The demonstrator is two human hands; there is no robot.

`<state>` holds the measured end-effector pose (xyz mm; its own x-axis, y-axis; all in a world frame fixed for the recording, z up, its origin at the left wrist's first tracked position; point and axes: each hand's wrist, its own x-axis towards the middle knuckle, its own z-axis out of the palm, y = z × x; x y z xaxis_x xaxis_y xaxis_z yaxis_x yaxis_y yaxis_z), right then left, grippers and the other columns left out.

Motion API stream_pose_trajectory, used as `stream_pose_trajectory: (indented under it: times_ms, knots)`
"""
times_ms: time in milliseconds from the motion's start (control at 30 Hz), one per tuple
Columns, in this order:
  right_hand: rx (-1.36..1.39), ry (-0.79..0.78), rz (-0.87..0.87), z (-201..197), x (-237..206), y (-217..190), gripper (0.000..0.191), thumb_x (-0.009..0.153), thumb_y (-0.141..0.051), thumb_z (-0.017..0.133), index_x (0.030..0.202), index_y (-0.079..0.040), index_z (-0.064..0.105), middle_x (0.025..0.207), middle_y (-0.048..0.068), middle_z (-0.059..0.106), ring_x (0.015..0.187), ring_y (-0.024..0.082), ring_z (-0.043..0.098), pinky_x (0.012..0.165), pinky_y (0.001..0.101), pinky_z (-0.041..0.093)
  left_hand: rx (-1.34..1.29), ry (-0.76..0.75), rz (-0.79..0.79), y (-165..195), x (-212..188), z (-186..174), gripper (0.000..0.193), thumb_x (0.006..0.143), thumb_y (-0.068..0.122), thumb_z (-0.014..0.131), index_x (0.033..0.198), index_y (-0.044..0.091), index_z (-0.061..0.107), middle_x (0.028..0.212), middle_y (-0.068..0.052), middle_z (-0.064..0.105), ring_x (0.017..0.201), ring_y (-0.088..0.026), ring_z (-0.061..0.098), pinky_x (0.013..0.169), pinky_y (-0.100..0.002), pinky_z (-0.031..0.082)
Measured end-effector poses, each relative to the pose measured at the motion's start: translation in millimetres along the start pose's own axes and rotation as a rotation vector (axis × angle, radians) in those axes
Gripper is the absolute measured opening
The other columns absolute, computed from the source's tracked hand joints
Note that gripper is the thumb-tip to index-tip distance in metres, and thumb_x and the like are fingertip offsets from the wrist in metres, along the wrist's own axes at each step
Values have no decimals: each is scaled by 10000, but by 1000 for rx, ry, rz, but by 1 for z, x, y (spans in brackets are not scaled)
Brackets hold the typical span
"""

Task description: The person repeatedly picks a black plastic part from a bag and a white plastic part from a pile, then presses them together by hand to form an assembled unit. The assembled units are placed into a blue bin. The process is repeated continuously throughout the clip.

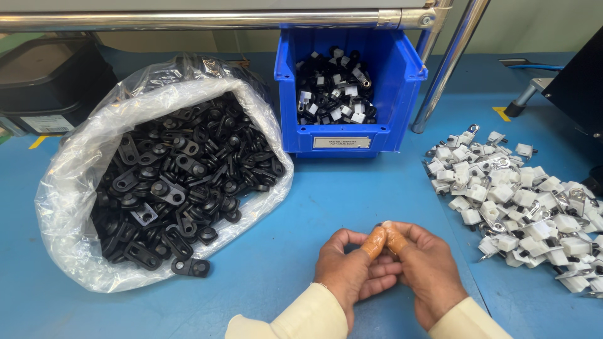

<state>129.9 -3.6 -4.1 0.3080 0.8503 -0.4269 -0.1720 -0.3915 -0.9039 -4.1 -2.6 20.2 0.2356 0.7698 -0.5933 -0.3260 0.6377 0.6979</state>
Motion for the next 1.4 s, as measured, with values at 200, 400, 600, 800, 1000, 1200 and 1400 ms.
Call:
stream_pose_trajectory:
  times_ms: [200, 400, 600, 800, 1000, 1200, 1400]
  knots:
    - [-18, 45, -5, -5, 9, -1, 238, 947, -74, 615, 1147, 9, 713, 959, 129, 749, 729, 218, 676, 681, 339, 559, 387, -9, 229, -2, 3, -4, 326, 905, 143, 727, 1183, 80, 570, 846, -101, 758, 701, -162, 771, 564, -269, 623]
    - [25, 29, 13, 0, 3, -6, 253, 943, -96, 621, 1161, -13, 718, 954, 103, 746, 734, 205, 694, 688, 340, 570, 484, -28, 301, -1, 3, -8, 307, 900, 120, 730, 1154, 35, 578, 864, -126, 763, 694, -169, 780, 552, -285, 620]
    - [-134, -35, -183, 3, 0, -10, 288, 924, -70, 633, 1179, 6, 745, 883, 97, 777, 703, 160, 689, 662, 326, 554, -2, -167, -16, 0, 9, -18, 386, 980, 321, 665, 1139, 7, 507, 1011, -192, 726, 855, -268, 774, 724, -357, 668]
    - [-132, -7, -169, 10, -4, 1, 292, 953, -80, 594, 1193, -1, 742, 890, 94, 771, 758, 133, 694, 702, 275, 565, -90, -127, -17, -3, 15, -25, 371, 1004, 327, 597, 1133, -13, 523, 1041, -213, 738, 915, -292, 794, 786, -396, 683]
    - [-96, -76, -71, 9, 0, 5, 311, 946, -122, 660, 1216, 19, 718, 921, 145, 762, 786, 188, 685, 702, 318, 550, -3, -109, -35, -3, 20, -29, 400, 1031, 369, 539, 1101, -20, 478, 1031, -271, 733, 892, -316, 782, 761, -404, 673]
    - [-146, -107, 52, 6, 4, -6, 308, 908, -144, 675, 1212, -96, 680, 858, 109, 773, 756, 189, 735, 711, 331, 607, 192, -78, 81, -9, 27, -32, 336, 979, 281, 664, 1126, 8, 535, 993, -246, 747, 776, -296, 787, 678, -416, 681]
    - [-582, -617, 268, -17, 22, -43, 318, 937, -230, 742, 1134, 16, 700, 843, 158, 731, 698, 229, 704, 658, 352, 578, 316, -283, -159, 4, 13, -63, 371, 1006, 405, 609, 1167, 80, 530, 985, -214, 698, 738, -293, 757, 630, -401, 644]
